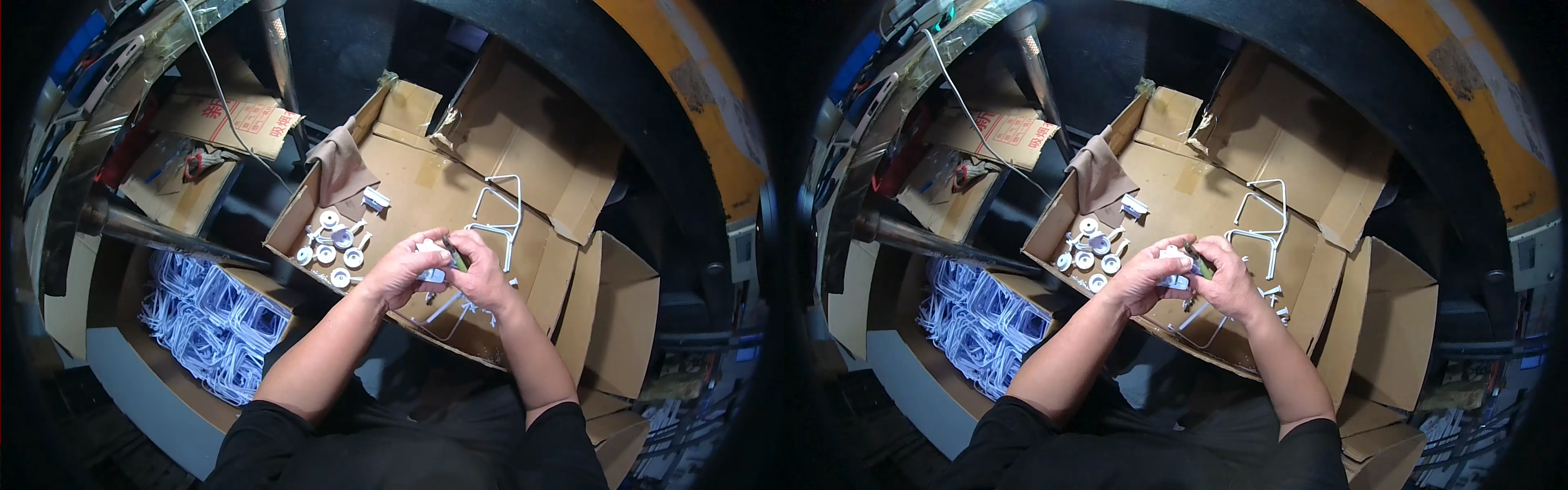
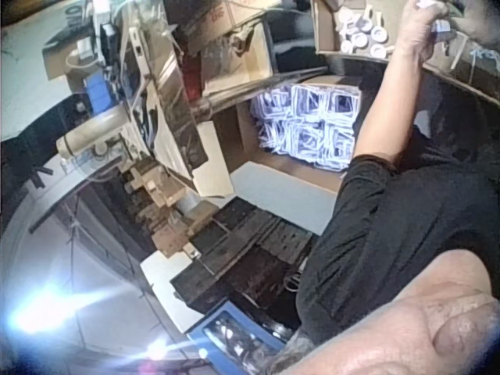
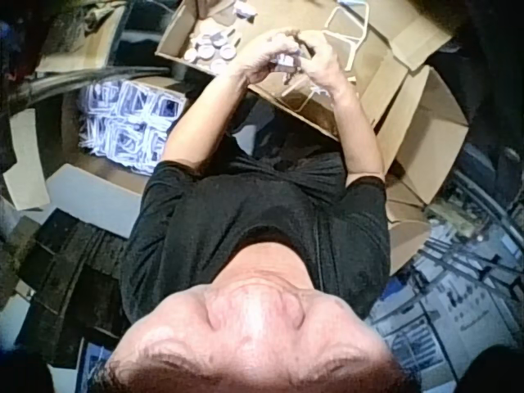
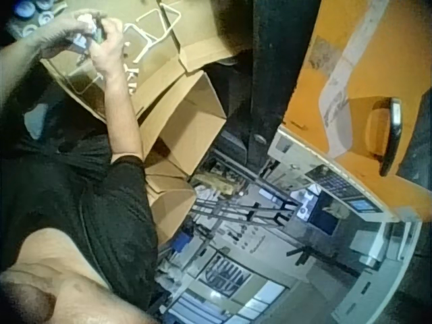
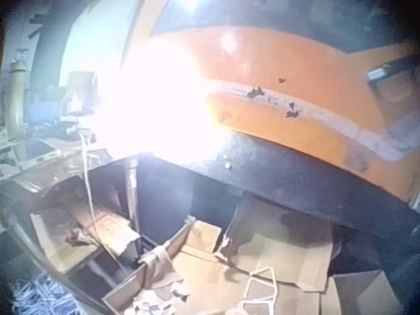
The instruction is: The person cuts plastic components from their injection molded plastic frames using flush cutters, then groups the cut components inside cardboard boxes.
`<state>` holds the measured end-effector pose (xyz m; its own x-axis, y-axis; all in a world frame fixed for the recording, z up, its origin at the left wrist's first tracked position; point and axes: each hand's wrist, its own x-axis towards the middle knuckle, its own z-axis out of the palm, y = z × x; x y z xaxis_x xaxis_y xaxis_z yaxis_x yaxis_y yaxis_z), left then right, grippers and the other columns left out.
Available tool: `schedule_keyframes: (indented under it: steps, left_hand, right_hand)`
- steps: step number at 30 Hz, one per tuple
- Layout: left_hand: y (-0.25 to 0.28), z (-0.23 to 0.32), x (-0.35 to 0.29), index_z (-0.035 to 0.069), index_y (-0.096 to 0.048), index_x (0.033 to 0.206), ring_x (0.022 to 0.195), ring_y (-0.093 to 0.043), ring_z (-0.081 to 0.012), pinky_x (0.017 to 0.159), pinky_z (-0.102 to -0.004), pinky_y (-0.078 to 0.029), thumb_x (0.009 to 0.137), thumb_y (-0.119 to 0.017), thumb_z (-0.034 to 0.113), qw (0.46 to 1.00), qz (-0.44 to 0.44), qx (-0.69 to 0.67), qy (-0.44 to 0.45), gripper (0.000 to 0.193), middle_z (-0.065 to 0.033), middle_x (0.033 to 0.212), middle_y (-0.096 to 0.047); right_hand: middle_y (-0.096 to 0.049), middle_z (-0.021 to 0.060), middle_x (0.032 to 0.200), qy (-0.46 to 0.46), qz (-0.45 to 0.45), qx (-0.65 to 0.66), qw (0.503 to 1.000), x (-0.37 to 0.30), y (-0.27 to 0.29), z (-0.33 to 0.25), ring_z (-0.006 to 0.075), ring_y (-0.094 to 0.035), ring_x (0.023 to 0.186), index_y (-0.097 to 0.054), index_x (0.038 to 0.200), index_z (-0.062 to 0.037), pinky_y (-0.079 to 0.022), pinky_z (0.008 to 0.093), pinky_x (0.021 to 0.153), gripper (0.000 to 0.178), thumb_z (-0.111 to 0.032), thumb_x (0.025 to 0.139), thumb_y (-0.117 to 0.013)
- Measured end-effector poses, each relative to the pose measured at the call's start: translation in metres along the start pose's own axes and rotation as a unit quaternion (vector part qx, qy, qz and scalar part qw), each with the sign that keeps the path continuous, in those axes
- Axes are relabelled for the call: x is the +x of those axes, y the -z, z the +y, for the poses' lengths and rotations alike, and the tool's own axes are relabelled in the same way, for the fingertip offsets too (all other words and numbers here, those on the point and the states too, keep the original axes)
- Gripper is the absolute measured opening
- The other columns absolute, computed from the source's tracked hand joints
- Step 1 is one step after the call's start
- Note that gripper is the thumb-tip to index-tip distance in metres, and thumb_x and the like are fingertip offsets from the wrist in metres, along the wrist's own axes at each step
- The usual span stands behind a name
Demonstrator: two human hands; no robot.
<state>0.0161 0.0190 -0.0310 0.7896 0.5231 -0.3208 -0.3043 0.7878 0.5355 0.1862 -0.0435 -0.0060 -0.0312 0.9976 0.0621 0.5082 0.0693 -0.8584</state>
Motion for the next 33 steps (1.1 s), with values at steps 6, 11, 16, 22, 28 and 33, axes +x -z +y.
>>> schedule_keyframes:
  steps: [6,11,16,22,28,33]
  left_hand:
    - [0.002,-0.009,0.007,0.002,-0.047,0.124,0.084,-0.064,-0.0157,0.066,-0.0321,-0.056,0.083,-0.07,0.015,0.997,0.056,0.061,-0.013,0.049,-0.0044,0.095,-0.063]
    - [0.0,0.002,0.003,0.001,-0.045,0.126,0.09,-0.064,-0.0167,0.073,-0.0331,-0.055,0.087,-0.066,0.017,0.993,0.117,0.02,-0.02,0.048,-0.008,0.104,-0.065]
    - [0.001,0.002,0.004,0.005,-0.047,0.123,0.092,-0.063,-0.0171,0.074,-0.0337,-0.056,0.087,-0.066,0.019,0.992,0.107,-0.049,-0.039,0.042,-0.007,0.103,-0.064]
    - [0.012,0.005,0.004,0.008,-0.055,0.109,0.093,-0.064,-0.0215,0.068,-0.0334,-0.06,0.088,-0.065,0.018,0.977,0.092,-0.186,-0.045,0.026,-0.0093,0.103,-0.063]
    - [0.012,0.012,0.003,0.005,-0.058,0.104,0.097,-0.064,-0.0266,0.068,-0.0363,-0.062,0.088,-0.065,0.02,0.941,0.033,-0.33,-0.06,0.022,-0.0138,0.105,-0.062]
    - [0.01,0.017,-0.003,0.004,-0.057,0.113,0.105,-0.06,-0.0292,0.075,-0.0417,-0.061,0.09,-0.062,0.018,0.9,-0.046,-0.425,-0.081,0.027,-0.0144,0.107,-0.062]
  right_hand:
    - [-0.057,0.0086,0.107,-0.101,-0.055,0.005,0.993,-0.001,-0.002,-0.006,0.0198,-0.056,0.102,-0.06,0.113,-0.0028,-0.045,0.0309,0.09,0.043,-0.008,0.072,-0.075]
    - [-0.056,0.0041,0.112,-0.171,-0.042,0.282,0.943,-0.009,-0.003,0.003,0.0139,-0.054,0.103,-0.052,0.124,-0.0025,-0.045,0.0283,0.089,0.053,-0.003,0.075,-0.072]
    - [-0.058,0.0036,0.104,-0.2,-0.017,0.272,0.941,-0.017,-0.007,0.014,0.0104,-0.056,0.088,-0.053,0.122,-0.0017,-0.048,0.0245,0.076,0.046,-0.004,0.078,-0.068]
    - [-0.056,-0.0018,0.079,-0.259,-0.02,0.237,0.936,-0.026,0.004,0.006,0.0065,-0.051,0.065,-0.057,0.108,-0.0017,-0.043,0.0228,0.06,0.029,-0.009,0.081,-0.063]
    - [-0.061,0.0085,0.092,-0.337,0.143,-0.071,0.928,-0.018,0.048,0.049,0.0214,-0.061,0.083,-0.056,0.114,0.0,-0.05,0.033,0.074,0.035,-0.005,0.08,-0.061]
    - [-0.044,0.0203,0.129,-0.122,0.241,-0.32,0.908,0.002,0.038,0.057,0.0357,-0.046,0.119,-0.052,0.12,-0.0011,-0.039,0.041,0.101,0.044,-0.006,0.077,-0.063]
